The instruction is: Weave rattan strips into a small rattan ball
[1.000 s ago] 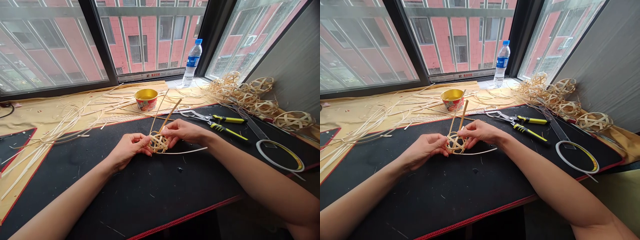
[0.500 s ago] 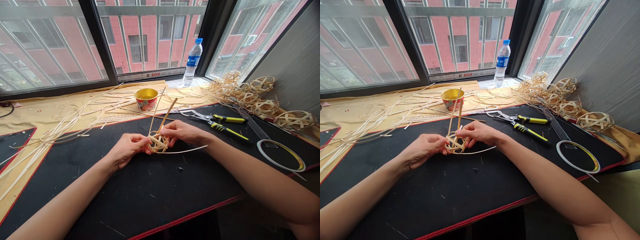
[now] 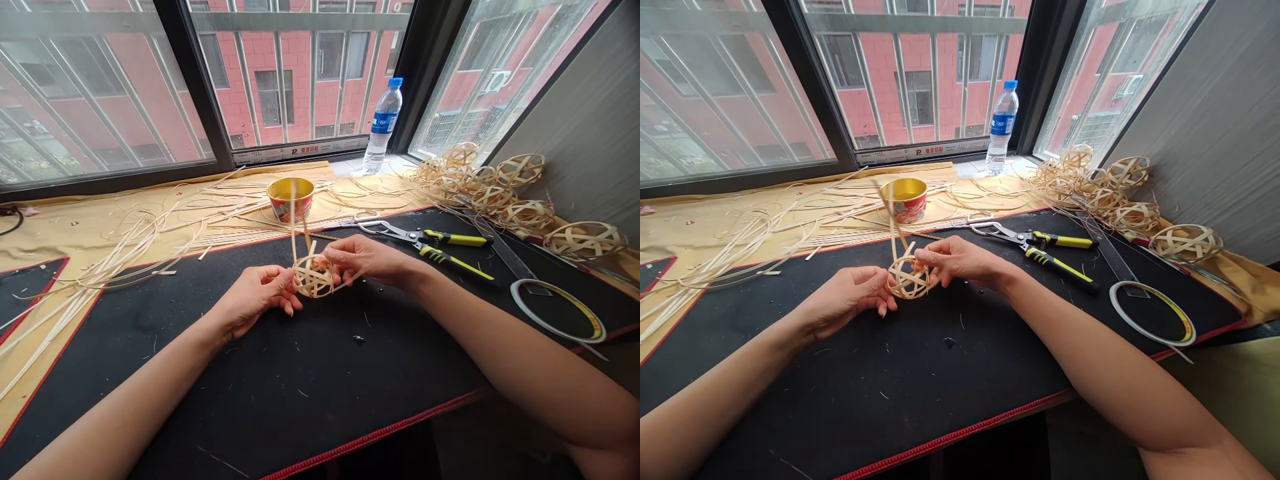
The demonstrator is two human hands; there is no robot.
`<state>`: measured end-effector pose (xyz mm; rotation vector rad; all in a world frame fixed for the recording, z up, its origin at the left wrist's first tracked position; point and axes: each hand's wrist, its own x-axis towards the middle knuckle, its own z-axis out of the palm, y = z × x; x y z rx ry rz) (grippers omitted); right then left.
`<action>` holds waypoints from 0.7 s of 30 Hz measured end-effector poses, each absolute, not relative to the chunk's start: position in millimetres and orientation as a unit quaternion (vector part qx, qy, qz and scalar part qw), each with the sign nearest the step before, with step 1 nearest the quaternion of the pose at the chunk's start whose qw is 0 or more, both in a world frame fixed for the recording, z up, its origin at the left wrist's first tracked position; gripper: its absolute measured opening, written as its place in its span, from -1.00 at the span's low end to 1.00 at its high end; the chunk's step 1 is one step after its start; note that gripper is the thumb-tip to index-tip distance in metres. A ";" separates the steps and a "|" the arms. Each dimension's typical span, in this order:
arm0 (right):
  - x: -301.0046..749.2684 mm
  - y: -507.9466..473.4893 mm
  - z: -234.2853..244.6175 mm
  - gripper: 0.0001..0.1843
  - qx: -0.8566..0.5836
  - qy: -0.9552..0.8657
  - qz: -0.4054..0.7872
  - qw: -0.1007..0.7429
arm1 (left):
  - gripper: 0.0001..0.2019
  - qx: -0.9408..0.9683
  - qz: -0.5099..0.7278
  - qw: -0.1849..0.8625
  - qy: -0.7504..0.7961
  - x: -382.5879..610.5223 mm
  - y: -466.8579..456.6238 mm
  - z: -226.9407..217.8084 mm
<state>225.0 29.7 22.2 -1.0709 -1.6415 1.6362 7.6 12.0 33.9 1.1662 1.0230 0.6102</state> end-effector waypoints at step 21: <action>227.6 29.6 23.2 -0.53 -0.384 -0.641 0.602 0.282 | -0.73 0.504 0.287 0.629 0.518 15.0 9.7 30.0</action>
